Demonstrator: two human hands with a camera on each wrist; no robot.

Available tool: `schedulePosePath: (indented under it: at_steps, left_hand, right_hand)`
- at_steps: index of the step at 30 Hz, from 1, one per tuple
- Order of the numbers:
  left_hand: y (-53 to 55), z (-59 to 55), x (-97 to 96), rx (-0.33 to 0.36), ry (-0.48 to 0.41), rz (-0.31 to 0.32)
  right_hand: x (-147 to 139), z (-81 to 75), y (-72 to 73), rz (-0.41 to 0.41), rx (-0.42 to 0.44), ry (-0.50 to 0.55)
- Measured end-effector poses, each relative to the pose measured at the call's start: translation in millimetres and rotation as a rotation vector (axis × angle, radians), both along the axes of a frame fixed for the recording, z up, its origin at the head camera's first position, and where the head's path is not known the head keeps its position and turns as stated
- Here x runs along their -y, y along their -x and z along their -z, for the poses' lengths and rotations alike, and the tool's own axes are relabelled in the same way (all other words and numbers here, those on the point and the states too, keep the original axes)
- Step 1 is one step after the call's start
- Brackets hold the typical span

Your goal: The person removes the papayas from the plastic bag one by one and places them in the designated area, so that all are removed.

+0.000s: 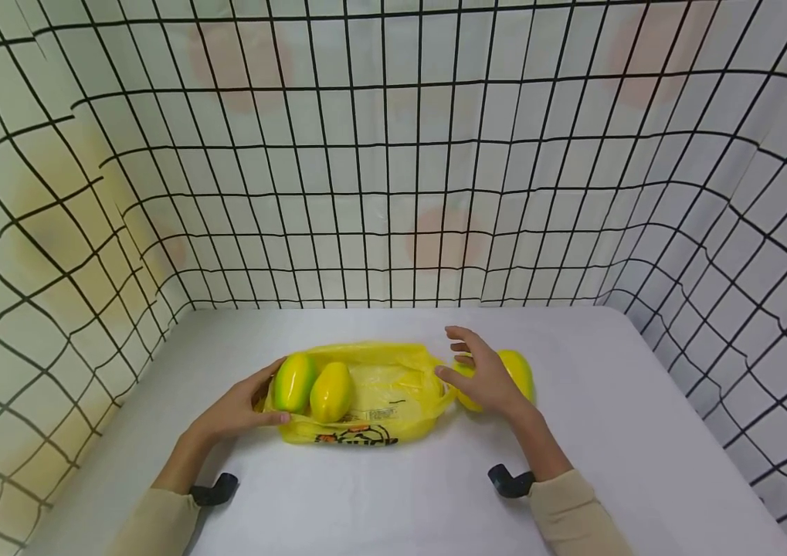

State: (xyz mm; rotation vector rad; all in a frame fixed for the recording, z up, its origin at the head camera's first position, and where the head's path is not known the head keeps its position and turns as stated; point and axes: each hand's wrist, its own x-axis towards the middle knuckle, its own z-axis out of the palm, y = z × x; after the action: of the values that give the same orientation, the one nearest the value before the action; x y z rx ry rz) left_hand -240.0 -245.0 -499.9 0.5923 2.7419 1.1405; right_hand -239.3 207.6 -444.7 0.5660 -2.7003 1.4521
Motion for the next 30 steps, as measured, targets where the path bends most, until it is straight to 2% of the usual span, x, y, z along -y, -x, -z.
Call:
schedulePosePath:
  at_steps: [5,17,30]
  left_hand:
    - [-0.8,0.8,0.2,0.024,0.007,-0.022]
    - [0.4,1.6,-0.5,0.012,0.009,-0.025]
    - [1.7,2.9,-0.1,0.027,0.009,-0.033]
  right_hand:
    - [15.2,1.1,-2.3,-0.021,0.041,0.02]
    - [51.3,2.9,-0.2,-0.076,0.116,0.03]
    - [85.2,8.6,-0.9,-0.082,0.178,0.011]
